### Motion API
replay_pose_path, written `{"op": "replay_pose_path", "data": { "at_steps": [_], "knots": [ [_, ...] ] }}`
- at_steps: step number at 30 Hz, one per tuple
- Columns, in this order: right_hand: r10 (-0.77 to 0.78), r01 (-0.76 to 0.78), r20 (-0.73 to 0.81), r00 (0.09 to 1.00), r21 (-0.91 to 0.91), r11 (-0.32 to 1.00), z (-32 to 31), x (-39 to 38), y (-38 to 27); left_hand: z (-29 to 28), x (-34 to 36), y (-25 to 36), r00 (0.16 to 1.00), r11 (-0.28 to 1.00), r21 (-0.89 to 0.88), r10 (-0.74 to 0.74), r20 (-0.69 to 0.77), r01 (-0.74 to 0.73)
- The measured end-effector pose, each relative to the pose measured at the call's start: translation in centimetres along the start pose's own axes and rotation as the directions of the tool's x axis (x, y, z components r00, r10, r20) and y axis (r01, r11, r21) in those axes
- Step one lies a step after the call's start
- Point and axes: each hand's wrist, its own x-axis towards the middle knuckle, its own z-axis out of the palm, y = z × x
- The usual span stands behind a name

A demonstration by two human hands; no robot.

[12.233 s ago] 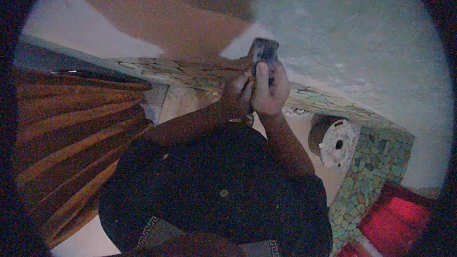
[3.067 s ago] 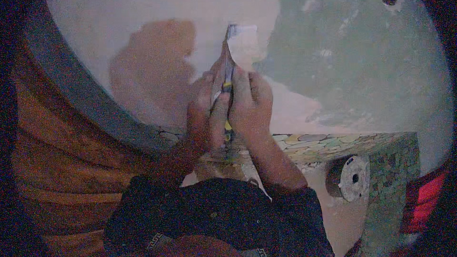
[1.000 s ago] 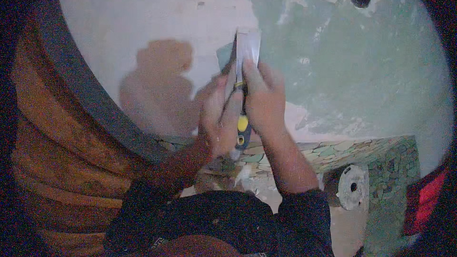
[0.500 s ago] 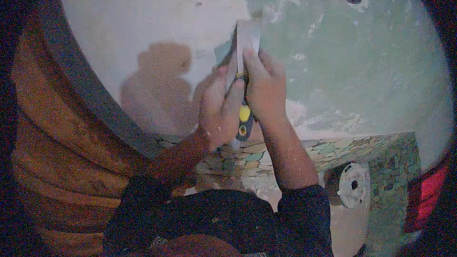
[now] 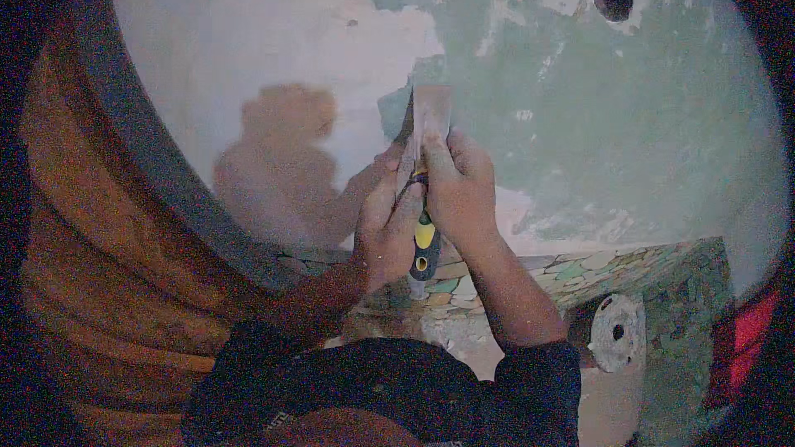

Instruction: Scraping and sanding a wall surface to prepare it for painting or finishing.

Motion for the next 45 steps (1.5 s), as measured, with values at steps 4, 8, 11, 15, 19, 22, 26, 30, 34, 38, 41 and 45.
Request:
{"op": "replay_pose_path", "data": {
  "at_steps": [4, 8, 11, 15, 19, 22, 26, 30, 34, 38, 41, 45],
  "knots": [
    [-0.189, 0.192, -0.085, 0.978, 0.022, 0.981, 0.1, 1.6, -0.6, -0.3, 1.7, -0.8, 0.990, 0.987, -0.082, -0.132, 0.052, 0.136],
    [-0.167, 0.158, -0.082, 0.983, -0.103, 0.982, 0.6, 1.1, -0.8, -0.5, 1.3, -0.8, 0.986, 0.978, -0.128, -0.154, 0.070, 0.162],
    [-0.039, 0.045, -0.054, 0.998, 0.110, 0.993, 1.0, 0.7, -1.0, -0.6, 1.0, -0.6, 1.000, 0.990, -0.142, -0.015, -0.001, 0.014],
    [-0.138, 0.147, -0.057, 0.989, 0.197, 0.969, 0.6, 2.2, -1.5, -0.9, 2.3, -0.5, 0.979, 0.968, -0.159, -0.183, 0.091, 0.196],
    [-0.253, 0.249, -0.089, 0.963, -0.058, 0.967, 0.7, 2.2, -1.4, -1.1, 2.7, 0.2, 0.986, 0.955, -0.248, -0.144, 0.089, 0.162],
    [-0.174, 0.178, -0.105, 0.979, 0.025, 0.984, 1.2, 1.7, -1.5, -0.9, 2.4, 0.8, 0.982, 0.946, -0.264, -0.185, 0.040, 0.189],
    [-0.349, 0.336, -0.057, 0.935, -0.164, 0.927, 1.0, 3.2, -2.6, -1.0, 4.2, -0.5, 0.994, 0.911, -0.397, -0.108, 0.030, 0.111],
    [-0.453, 0.415, -0.075, 0.888, -0.291, 0.862, 0.8, 2.4, -2.4, -1.1, 3.2, -0.9, 1.000, 0.982, -0.187, -0.015, 0.014, 0.017],
    [0.085, -0.053, -0.110, 0.990, 0.264, 0.963, 1.5, -0.2, -0.6, -1.1, 0.8, -0.2, 0.999, 0.999, 0.015, 0.035, 0.004, -0.035],
    [-0.387, 0.350, -0.134, 0.912, -0.238, 0.906, 0.7, 1.1, -1.1, -1.8, 2.9, -0.1, 0.967, 0.983, -0.020, -0.175, 0.185, 0.182],
    [-0.457, 0.410, -0.038, 0.888, -0.382, 0.828, 0.0, 1.3, -2.2, -1.6, 3.3, 0.5, 0.987, 0.987, -0.126, -0.081, 0.137, 0.098],
    [0.014, 0.004, -0.124, 0.992, 0.143, 0.990, 0.6, -0.3, -0.7, -0.6, 0.9, 0.2, 0.959, 0.906, -0.321, -0.234, 0.160, 0.275]
  ]
}}
